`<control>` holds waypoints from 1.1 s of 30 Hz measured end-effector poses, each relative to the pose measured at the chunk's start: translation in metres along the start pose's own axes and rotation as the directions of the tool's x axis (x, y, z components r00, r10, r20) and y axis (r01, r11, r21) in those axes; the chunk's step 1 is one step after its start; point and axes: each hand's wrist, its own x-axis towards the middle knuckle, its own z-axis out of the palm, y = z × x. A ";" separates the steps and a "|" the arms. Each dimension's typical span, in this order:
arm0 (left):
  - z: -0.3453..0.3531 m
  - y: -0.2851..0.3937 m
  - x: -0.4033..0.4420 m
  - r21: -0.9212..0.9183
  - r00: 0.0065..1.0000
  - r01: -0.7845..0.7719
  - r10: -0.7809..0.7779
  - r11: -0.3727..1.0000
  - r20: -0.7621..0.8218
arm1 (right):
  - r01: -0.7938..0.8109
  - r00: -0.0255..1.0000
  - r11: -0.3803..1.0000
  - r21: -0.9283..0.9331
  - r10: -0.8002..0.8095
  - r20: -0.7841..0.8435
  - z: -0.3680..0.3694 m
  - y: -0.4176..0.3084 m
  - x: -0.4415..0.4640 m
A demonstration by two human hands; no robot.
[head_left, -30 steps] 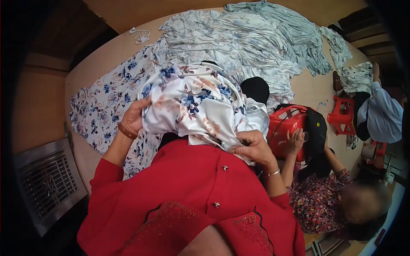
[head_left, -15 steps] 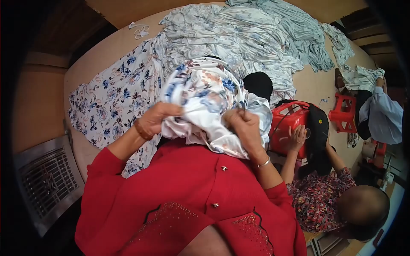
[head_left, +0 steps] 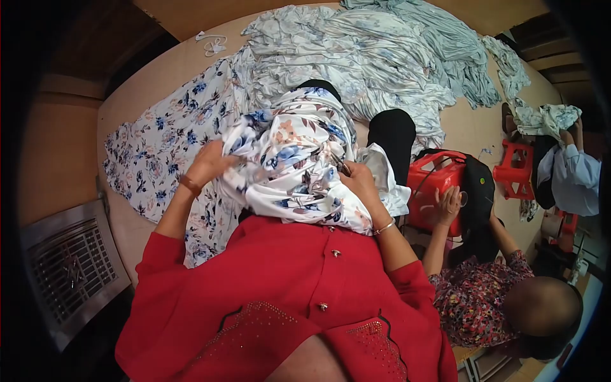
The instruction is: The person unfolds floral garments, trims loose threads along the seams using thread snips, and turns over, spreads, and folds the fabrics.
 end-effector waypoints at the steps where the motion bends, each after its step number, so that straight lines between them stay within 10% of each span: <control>1: -0.002 -0.001 0.006 0.451 0.943 -0.114 0.238 0.885 -0.230 | 0.000 1.000 1.000 0.002 0.000 -0.006 0.002 -0.003 -0.005; 2: -0.004 0.001 0.012 0.813 0.790 -0.072 0.530 0.578 -0.307 | 0.068 0.994 0.996 0.064 -0.062 -0.092 0.002 -0.007 -0.011; 4: 0.008 0.045 0.024 0.723 0.724 -0.249 0.620 0.644 -0.302 | 0.136 0.977 0.984 0.118 -0.113 -0.183 0.004 -0.010 -0.014; 7: 0.044 0.077 0.067 0.679 0.561 -0.647 0.820 0.347 0.116 | 0.374 0.867 0.925 0.067 -0.323 -0.379 0.011 -0.006 -0.011; 11: 0.111 0.080 0.127 0.833 0.617 -0.541 0.619 -0.114 0.486 | 0.044 0.988 0.790 0.612 0.055 -0.142 -0.008 -0.019 -0.022; 14: 0.114 0.090 0.143 0.830 0.721 -0.553 0.458 -0.070 0.519 | -0.015 0.962 0.427 0.904 0.252 -0.103 -0.036 -0.046 -0.045; 16: 0.102 0.114 0.125 0.691 0.856 -0.506 0.401 0.517 0.327 | 0.181 0.941 0.252 0.951 0.236 -0.241 -0.053 -0.045 -0.058; 17: 0.092 0.118 0.118 0.693 0.857 -0.504 0.397 0.516 0.328 | 0.264 0.938 0.234 0.936 0.166 -0.305 -0.065 -0.040 -0.063; 18: 0.078 0.121 0.110 0.420 0.689 -0.723 0.617 0.549 0.379 | 0.297 0.943 0.162 0.941 0.107 -0.316 -0.083 -0.029 -0.068; 19: 0.070 0.120 0.107 0.003 0.833 -0.474 0.447 0.881 0.326 | 0.325 0.943 0.087 0.942 0.049 -0.329 -0.097 -0.030 -0.070; 20: 0.062 0.120 0.104 -0.462 0.933 -0.113 0.253 0.880 0.255 | 0.376 0.909 0.057 0.925 0.171 -0.380 -0.108 -0.034 -0.072; 23: 0.033 0.124 0.087 -0.832 0.889 0.115 0.317 0.543 0.330 | 0.499 0.852 0.004 0.867 0.180 -0.492 -0.152 -0.041 -0.065; 25: 0.014 0.123 0.089 -0.896 0.936 0.032 0.302 0.443 0.183 | 0.532 0.837 0.025 0.846 0.135 -0.531 -0.173 -0.041 -0.052; 27: -0.004 0.112 0.098 -0.920 0.908 -0.126 0.417 0.371 0.044 | 0.630 0.672 0.429 0.647 0.116 -0.731 -0.197 -0.024 -0.038; 30: -0.016 0.091 0.102 -0.949 0.920 -0.075 0.388 0.308 0.053 | 0.353 0.584 0.757 0.550 0.280 -0.762 -0.223 0.046 -0.008; 31: -0.010 0.090 0.095 -0.961 0.928 -0.013 0.362 0.276 0.092 | 0.076 0.609 0.972 0.222 0.131 -0.782 -0.219 0.055 -0.003; 33: 0.005 0.096 0.083 -0.957 0.962 -0.012 0.263 0.291 0.068 | -0.338 0.707 0.852 -0.401 -0.051 -0.705 -0.197 0.051 -0.002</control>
